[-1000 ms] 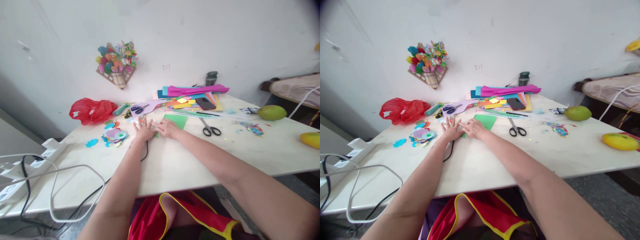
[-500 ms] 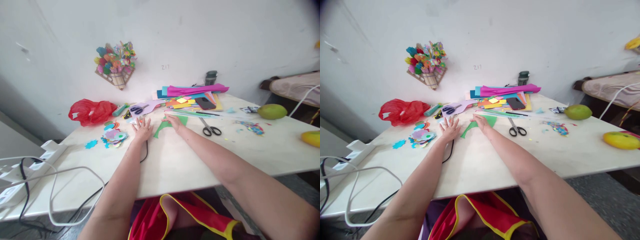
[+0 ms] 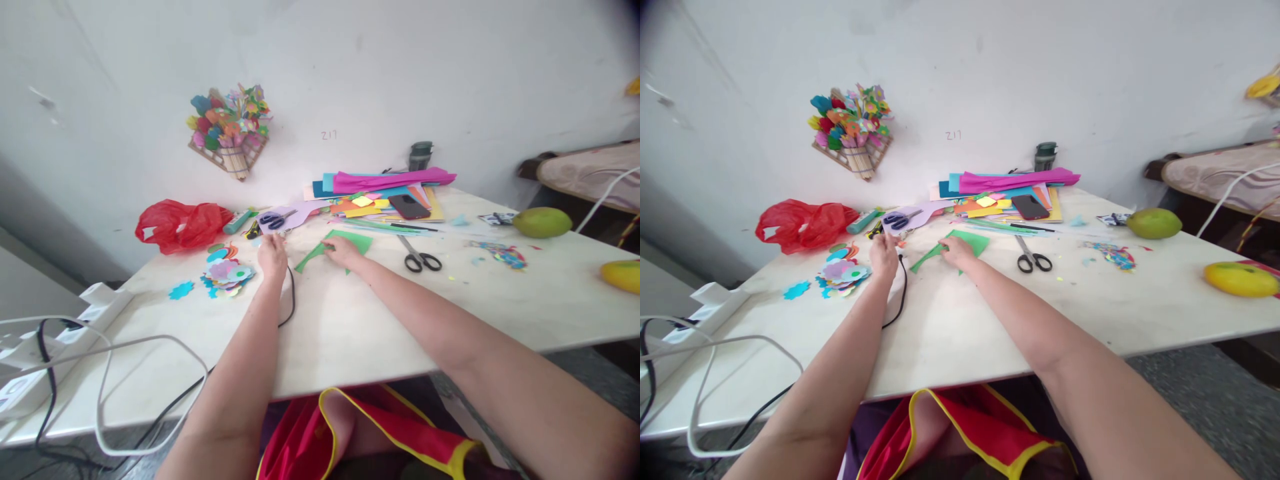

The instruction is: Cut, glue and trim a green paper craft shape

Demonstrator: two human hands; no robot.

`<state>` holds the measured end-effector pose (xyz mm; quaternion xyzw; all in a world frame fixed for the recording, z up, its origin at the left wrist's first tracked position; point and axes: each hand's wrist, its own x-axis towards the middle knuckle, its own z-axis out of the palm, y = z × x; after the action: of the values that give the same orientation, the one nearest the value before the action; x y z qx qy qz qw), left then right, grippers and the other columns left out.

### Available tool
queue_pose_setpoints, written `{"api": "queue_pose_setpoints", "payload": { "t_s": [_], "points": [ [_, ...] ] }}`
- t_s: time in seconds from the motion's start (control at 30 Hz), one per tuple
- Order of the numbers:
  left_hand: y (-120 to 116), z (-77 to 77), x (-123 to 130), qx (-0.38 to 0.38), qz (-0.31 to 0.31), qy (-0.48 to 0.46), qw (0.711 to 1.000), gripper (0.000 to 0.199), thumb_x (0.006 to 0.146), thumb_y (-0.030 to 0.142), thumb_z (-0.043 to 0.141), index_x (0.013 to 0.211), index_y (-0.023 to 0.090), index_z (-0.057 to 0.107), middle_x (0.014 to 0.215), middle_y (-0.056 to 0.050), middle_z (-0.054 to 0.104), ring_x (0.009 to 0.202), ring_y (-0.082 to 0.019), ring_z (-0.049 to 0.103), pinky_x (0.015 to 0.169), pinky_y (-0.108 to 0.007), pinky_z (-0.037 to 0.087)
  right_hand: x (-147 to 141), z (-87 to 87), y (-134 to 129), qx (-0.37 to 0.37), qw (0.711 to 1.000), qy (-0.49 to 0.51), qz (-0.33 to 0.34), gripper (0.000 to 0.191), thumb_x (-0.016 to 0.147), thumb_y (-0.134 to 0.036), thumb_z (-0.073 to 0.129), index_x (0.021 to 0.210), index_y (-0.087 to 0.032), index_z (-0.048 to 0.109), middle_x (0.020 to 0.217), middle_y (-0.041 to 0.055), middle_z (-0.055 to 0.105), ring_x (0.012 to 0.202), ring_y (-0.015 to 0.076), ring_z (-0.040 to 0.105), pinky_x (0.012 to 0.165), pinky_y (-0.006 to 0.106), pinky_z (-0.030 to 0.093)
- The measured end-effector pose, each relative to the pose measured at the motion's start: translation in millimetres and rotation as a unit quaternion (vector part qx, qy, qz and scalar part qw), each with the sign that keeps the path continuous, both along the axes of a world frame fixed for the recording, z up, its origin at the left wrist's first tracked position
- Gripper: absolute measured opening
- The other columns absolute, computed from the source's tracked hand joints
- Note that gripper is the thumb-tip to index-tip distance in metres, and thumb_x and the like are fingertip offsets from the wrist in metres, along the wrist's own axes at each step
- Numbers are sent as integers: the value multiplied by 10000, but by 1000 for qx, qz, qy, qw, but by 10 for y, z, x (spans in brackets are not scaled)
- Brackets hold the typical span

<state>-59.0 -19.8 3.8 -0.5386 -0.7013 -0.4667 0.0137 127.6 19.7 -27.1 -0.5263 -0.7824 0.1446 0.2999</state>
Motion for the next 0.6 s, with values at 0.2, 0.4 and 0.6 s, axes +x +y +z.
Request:
{"api": "queue_pose_setpoints", "payload": {
  "t_s": [0.2,0.4,0.6],
  "points": [
    [-20,69,-55,14,82,4,997,461,915,425,192,891,178,581,827,-80,659,828,-186,605,769,-313,448,-26,81,-89,7,996,-87,-1,393,838,-273,468,1213,-237,580,1183,65,576,1102,241,495,862,351,444],
    [-89,-46,113,-123,-38,256,958,284,833,338,427,996,271,650,1239,-17,568,1271,-261,342,1086,-486,182,-87,46,-68,55,984,-167,35,358,880,-328,413,1171,-283,616,1217,58,521,1116,256,435,924,382,389],
    [-74,-187,139,-181,-25,323,929,510,820,408,417,1308,262,455,1504,-26,210,1377,-315,-111,1063,-604,-57,-108,46,-93,68,975,-203,61,379,909,-411,348,1167,-326,612,1254,54,483,1131,257,402,956,420,341]
  ]
}}
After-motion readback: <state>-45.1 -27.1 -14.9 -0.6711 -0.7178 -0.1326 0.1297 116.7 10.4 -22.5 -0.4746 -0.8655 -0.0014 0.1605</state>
